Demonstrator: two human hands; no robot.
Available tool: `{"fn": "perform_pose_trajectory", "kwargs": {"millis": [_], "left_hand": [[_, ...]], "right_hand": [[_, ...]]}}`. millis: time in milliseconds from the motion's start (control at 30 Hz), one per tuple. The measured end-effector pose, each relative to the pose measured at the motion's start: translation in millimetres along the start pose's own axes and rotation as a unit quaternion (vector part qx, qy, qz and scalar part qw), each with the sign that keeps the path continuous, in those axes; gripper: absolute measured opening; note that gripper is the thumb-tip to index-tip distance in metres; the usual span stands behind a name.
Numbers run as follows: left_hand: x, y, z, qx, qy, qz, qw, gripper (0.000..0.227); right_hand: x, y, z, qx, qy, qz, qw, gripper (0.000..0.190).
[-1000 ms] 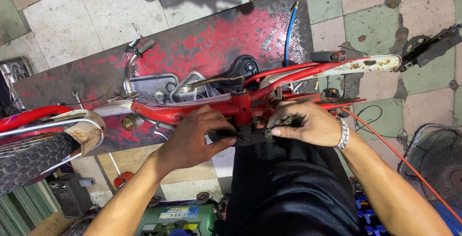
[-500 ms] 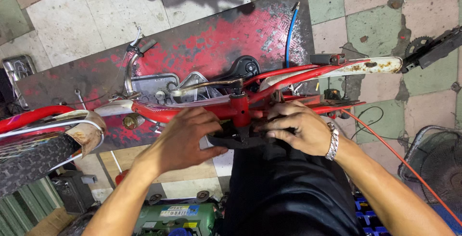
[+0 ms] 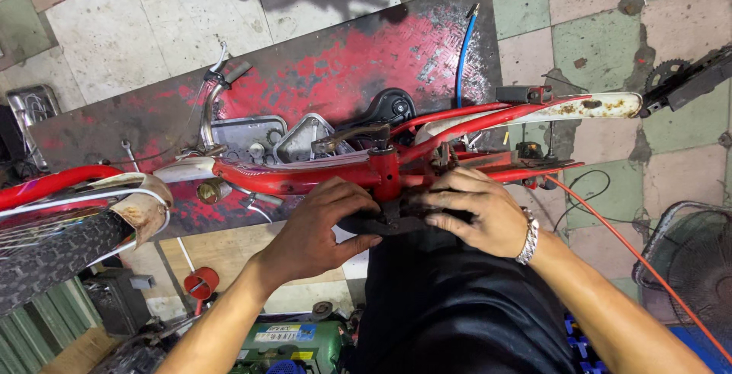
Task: The person assembles a socket wrench and uses it to loosen components on a red bicycle frame, then manually adjusts and seats the chain onto the gears while rotating the crank by hand.
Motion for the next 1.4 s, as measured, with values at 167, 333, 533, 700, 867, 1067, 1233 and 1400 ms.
{"fn": "perform_pose_trajectory", "kwargs": {"millis": [167,333,533,700,867,1067,1233,1400], "left_hand": [[0,1,-1,-0.011,-0.04,-0.008,0.999,0.04],[1,1,3,-0.042,-0.043,-0.014,0.998,0.041],[13,2,16,-0.011,0.041,0.055,0.998,0.048],[42,4,36,-0.065,0.196,0.109,0.972,0.068],[45,8,45,-0.003,0.256,0.128,0.958,0.063],[46,23,49,0.041,0.268,0.093,0.958,0.041],[43,28,54,0.025,0.247,0.096,0.964,0.041],[46,29,55,0.013,0.265,0.082,0.961,0.041]], "right_hand": [[6,1,2,0.024,0.078,-0.01,0.997,0.034],[9,-2,10,0.033,0.16,-0.021,0.986,0.03],[10,-5,22,-0.002,0.137,0.001,0.991,0.023],[16,-7,29,-0.01,0.095,-0.002,0.995,0.022],[15,-8,33,-0.075,0.037,0.043,0.996,0.02],[17,-12,32,-0.113,-0.039,0.094,0.988,0.031],[23,-8,32,-0.138,-0.075,0.122,0.98,0.033],[31,-5,44,-0.138,-0.064,0.111,0.982,0.04]]}}
Point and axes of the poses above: each hand's wrist, its own y-axis towards the middle knuckle, its own x-axis out of the palm, z = x × y, the point moved 2 cm from there along y, towards the middle knuckle, and after that the axes turned 6 degrees about -z, right-handed, at the moved point
